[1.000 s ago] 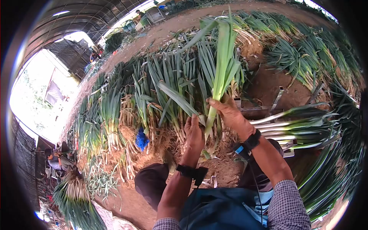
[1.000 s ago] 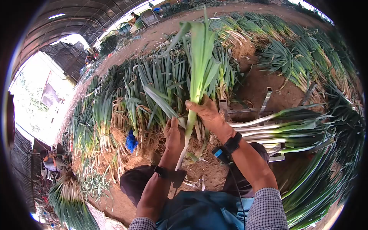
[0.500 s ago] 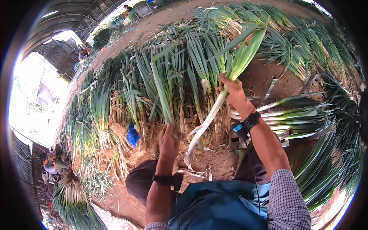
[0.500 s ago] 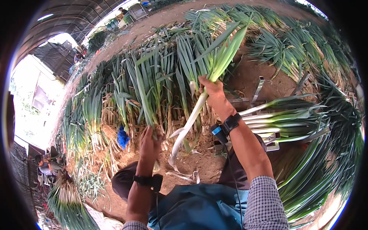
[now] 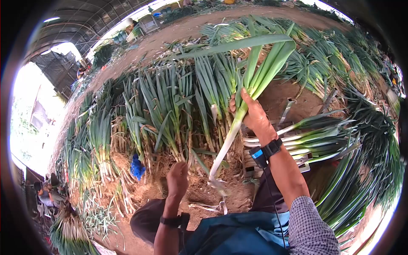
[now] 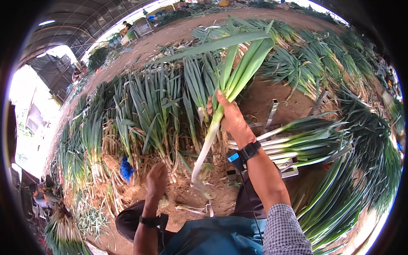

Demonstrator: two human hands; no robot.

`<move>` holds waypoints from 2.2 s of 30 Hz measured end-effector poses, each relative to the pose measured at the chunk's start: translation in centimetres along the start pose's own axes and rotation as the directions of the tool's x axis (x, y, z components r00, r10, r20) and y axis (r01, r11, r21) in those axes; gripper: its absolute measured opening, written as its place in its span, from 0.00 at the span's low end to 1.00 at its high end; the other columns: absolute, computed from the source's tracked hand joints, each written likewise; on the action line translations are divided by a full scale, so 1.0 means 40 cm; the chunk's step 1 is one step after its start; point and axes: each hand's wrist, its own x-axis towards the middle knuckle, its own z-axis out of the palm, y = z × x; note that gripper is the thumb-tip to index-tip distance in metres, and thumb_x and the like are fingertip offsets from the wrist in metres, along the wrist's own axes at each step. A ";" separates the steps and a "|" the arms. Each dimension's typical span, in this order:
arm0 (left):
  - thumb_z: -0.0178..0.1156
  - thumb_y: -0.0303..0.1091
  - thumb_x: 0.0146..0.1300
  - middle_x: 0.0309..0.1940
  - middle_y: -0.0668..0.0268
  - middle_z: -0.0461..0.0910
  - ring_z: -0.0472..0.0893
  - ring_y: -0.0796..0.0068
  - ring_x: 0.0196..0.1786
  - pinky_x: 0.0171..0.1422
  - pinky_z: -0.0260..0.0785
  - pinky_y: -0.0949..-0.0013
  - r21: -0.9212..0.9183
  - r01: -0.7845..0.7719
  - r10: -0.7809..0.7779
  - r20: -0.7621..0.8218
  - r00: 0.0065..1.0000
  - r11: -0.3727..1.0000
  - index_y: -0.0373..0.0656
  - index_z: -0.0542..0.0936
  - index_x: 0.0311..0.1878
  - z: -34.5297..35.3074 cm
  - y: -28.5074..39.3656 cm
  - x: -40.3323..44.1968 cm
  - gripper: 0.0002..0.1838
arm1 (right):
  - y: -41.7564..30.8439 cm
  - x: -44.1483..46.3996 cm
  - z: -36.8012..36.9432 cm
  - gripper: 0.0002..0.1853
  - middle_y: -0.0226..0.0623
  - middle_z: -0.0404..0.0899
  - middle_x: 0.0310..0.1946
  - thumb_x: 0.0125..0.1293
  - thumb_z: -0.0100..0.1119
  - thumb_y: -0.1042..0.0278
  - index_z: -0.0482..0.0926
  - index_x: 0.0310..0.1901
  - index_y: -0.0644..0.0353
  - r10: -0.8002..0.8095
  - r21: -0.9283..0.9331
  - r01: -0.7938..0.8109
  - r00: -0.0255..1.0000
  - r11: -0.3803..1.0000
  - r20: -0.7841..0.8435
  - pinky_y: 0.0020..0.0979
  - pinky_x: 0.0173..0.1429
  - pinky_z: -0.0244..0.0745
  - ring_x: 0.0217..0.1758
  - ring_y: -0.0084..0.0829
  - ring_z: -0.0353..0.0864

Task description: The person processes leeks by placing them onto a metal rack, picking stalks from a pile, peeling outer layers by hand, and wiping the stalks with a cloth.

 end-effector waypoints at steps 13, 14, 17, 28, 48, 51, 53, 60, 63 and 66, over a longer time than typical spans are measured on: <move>0.59 0.34 0.68 0.41 0.72 0.77 0.73 0.83 0.42 0.46 0.66 0.75 -0.483 0.167 0.088 0.462 0.883 0.860 0.35 0.77 0.54 0.207 0.209 0.176 0.16 | 0.095 -0.125 0.098 0.18 0.29 0.78 0.29 0.70 0.64 0.50 0.79 0.43 0.58 0.043 -0.252 -0.044 0.999 0.967 -0.010 0.26 0.34 0.73 0.30 0.22 0.77; 0.55 0.29 0.65 0.38 0.71 0.77 0.72 0.83 0.39 0.43 0.65 0.75 -0.628 0.213 0.107 0.431 0.896 0.748 0.34 0.78 0.49 0.218 0.227 0.162 0.12 | 0.102 -0.124 0.096 0.17 0.29 0.78 0.28 0.70 0.64 0.50 0.79 0.43 0.58 0.038 -0.239 -0.039 0.999 0.970 -0.010 0.26 0.34 0.73 0.30 0.22 0.77; 0.55 0.26 0.62 0.40 0.69 0.77 0.72 0.82 0.40 0.44 0.66 0.74 -0.559 0.238 0.072 0.476 0.877 0.794 0.34 0.80 0.45 0.202 0.203 0.172 0.10 | 0.106 -0.124 0.095 0.17 0.29 0.79 0.28 0.70 0.64 0.51 0.79 0.39 0.59 -0.007 -0.227 0.009 1.000 0.974 0.007 0.25 0.34 0.73 0.29 0.21 0.77; 0.53 0.24 0.64 0.42 0.68 0.81 0.76 0.81 0.40 0.45 0.69 0.74 -0.600 0.195 0.133 0.458 0.879 0.776 0.33 0.78 0.54 0.208 0.191 0.164 0.16 | 0.086 -0.150 0.082 0.19 0.30 0.79 0.28 0.68 0.66 0.50 0.80 0.40 0.60 0.084 -0.209 -0.091 0.996 0.974 -0.044 0.25 0.33 0.72 0.30 0.22 0.77; 0.56 0.33 0.73 0.25 0.73 0.75 0.68 0.87 0.27 0.29 0.62 0.76 -0.594 0.295 -0.142 0.291 0.946 0.748 0.38 0.78 0.36 0.206 0.152 0.117 0.10 | 0.108 -0.111 0.058 0.24 0.36 0.81 0.34 0.68 0.64 0.46 0.77 0.49 0.61 0.274 0.088 -0.292 0.945 0.952 0.178 0.35 0.44 0.78 0.38 0.32 0.81; 0.54 0.32 0.74 0.26 0.72 0.73 0.69 0.83 0.27 0.31 0.62 0.73 -0.548 0.028 -0.042 -0.013 0.999 0.836 0.39 0.74 0.35 0.240 0.125 0.134 0.10 | 0.092 -0.094 0.072 0.26 0.37 0.81 0.42 0.68 0.64 0.48 0.75 0.56 0.62 0.272 0.078 -0.299 0.929 0.951 0.252 0.40 0.52 0.78 0.46 0.36 0.82; 0.52 0.32 0.75 0.26 0.66 0.71 0.71 0.74 0.29 0.34 0.64 0.67 -0.285 -0.216 0.146 -0.248 0.958 0.934 0.38 0.72 0.37 0.237 0.129 0.158 0.10 | 0.113 -0.075 0.084 0.26 0.37 0.81 0.45 0.67 0.66 0.51 0.74 0.58 0.61 0.191 0.119 -0.212 0.967 0.970 0.167 0.39 0.56 0.79 0.46 0.35 0.82; 0.47 0.38 0.77 0.24 0.58 0.76 0.79 0.61 0.25 0.31 0.71 0.55 0.361 -0.254 0.357 -0.256 0.899 0.898 0.42 0.73 0.41 0.051 0.299 0.343 0.11 | 0.177 -0.052 0.040 0.35 0.38 0.82 0.45 0.64 0.71 0.52 0.67 0.64 0.65 0.170 -0.156 -0.135 0.956 0.979 0.238 0.30 0.51 0.82 0.47 0.29 0.84; 0.47 0.36 0.76 0.25 0.52 0.78 0.80 0.49 0.28 0.34 0.69 0.49 0.487 -0.232 0.363 -0.192 0.912 0.842 0.41 0.72 0.43 -0.024 0.362 0.339 0.09 | 0.183 -0.056 0.087 0.43 0.42 0.81 0.44 0.64 0.70 0.48 0.60 0.66 0.74 0.141 -0.096 -0.129 0.982 0.987 0.123 0.31 0.50 0.83 0.45 0.31 0.84; 0.47 0.34 0.75 0.29 0.45 0.80 0.81 0.40 0.34 0.37 0.67 0.44 0.505 -0.226 0.340 -0.144 0.929 0.833 0.40 0.71 0.45 -0.032 0.325 0.305 0.08 | 0.160 -0.067 0.106 0.43 0.38 0.79 0.43 0.61 0.70 0.41 0.67 0.62 0.72 0.178 -0.161 -0.162 0.980 0.974 0.089 0.27 0.46 0.83 0.40 0.25 0.82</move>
